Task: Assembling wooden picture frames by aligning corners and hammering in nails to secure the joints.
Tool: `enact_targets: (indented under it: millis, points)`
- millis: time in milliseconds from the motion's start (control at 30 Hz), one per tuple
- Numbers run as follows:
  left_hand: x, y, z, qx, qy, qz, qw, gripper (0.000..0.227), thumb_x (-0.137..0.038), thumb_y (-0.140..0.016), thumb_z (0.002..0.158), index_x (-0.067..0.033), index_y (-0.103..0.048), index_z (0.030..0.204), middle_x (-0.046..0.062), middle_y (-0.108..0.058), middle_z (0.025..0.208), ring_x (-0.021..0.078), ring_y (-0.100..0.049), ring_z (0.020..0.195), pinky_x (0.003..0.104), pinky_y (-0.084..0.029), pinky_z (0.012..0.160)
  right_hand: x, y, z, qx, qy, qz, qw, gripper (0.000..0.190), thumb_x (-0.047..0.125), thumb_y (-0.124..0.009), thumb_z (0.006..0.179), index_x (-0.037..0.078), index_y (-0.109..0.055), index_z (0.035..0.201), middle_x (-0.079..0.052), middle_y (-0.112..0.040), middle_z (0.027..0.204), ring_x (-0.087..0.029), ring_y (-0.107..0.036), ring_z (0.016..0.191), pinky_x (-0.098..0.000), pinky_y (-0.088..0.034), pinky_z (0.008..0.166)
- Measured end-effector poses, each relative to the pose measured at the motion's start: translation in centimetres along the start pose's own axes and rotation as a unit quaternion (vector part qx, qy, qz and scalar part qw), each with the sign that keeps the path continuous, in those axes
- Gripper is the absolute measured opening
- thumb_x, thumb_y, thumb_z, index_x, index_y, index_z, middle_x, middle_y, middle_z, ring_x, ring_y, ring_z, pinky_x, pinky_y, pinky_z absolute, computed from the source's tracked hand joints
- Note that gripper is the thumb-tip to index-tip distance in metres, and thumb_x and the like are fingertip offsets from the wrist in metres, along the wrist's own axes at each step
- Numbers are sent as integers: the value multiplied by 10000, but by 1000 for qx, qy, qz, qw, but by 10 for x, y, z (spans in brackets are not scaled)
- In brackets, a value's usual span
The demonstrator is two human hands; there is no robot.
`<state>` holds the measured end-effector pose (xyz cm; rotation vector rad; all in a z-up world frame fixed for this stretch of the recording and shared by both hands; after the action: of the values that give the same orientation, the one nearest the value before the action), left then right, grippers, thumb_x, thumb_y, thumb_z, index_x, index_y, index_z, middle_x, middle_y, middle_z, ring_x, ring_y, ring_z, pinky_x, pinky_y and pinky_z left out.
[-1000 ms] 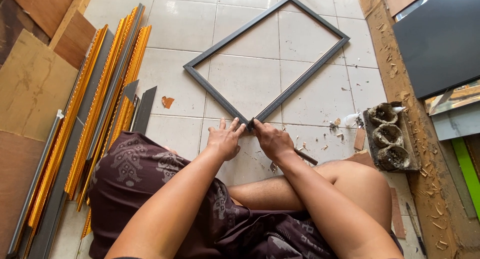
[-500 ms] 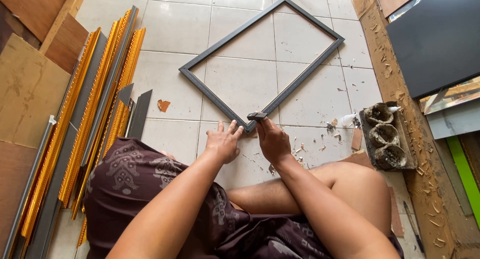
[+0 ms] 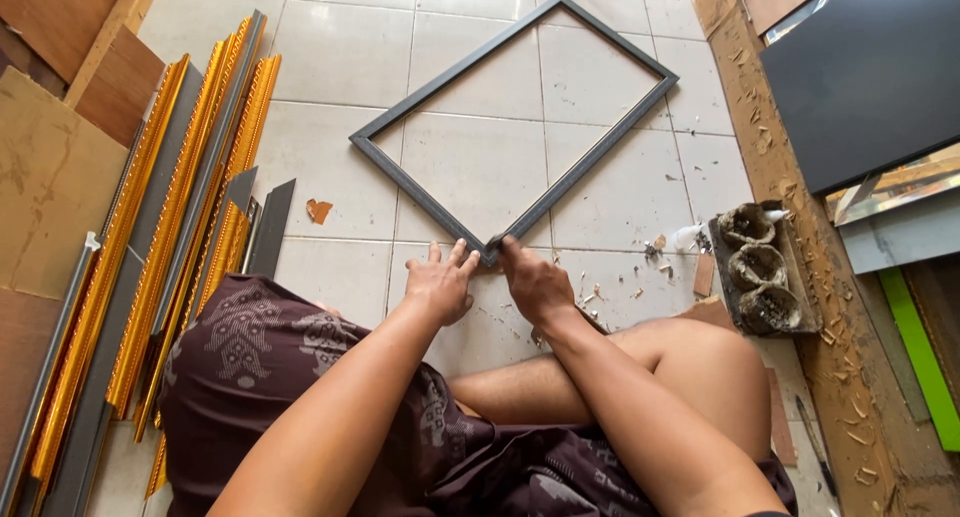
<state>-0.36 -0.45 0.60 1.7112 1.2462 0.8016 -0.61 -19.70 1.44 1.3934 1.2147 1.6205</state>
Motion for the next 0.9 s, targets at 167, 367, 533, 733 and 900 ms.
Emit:
enact_targets:
  millis: [167, 367, 533, 733, 900]
  points:
    - [0, -3, 1, -2, 1, -5, 1000, 853, -502, -670, 1017, -312, -352, 1786, 31, -318, 1873, 474, -353, 1653, 770, -507, 1047, 0, 1, 1, 16, -6, 6, 1000, 386, 515, -392, 1203, 368, -521, 1535, -153, -770, 1019, -489, -809, 904, -686, -655, 863]
    - [2, -3, 3, 6, 2, -9, 1000, 864, -506, -673, 1021, -311, -336, 1792, 33, -291, 1884, 478, -347, 1660, 781, -501, 1055, -8, -12, 5, 27, -6, -16, 1000, 394, 535, -355, 1208, 365, -494, 1535, -164, -763, 1000, -495, -809, 899, -684, -659, 858]
    - [2, 7, 4, 5, 0, -1, 1000, 880, -507, -684, 1020, -304, -326, 1797, 40, -285, 1886, 480, -342, 1666, 782, -501, 1071, -6, -1, 9, 48, 12, -79, 996, 410, 543, -362, 1187, 471, -434, 1584, -119, -740, 1004, -453, -815, 873, -658, -665, 825]
    - [4, 5, -1, -1, -2, -12, 1000, 876, -498, -693, 1021, -317, -321, 1793, 34, -293, 1881, 474, -367, 1646, 762, -512, 1063, -7, 18, 3, 88, 0, -29, 996, 310, 515, -403, 1186, 442, -518, 1464, -105, -764, 1053, -453, -813, 974, -634, -647, 927]
    - [13, 2, 5, -27, -14, -80, 996, 777, -479, -706, 1004, -316, -459, 1722, 17, -394, 1818, 431, -478, 1571, 685, -572, 1047, -30, 37, -15, 184, -16, 126, 975, 204, 193, -751, 857, 149, -797, 1051, -216, -809, 953, -483, -784, 1042, -638, -589, 928]
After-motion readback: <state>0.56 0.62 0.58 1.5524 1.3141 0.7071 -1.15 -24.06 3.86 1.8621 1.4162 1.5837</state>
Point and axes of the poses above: each hand's wrist, its own z-axis towards the middle knuckle, its own y-axis out of the back of the hand, x = y × z, the point moved 2 cm from there along z, towards the middle knuckle
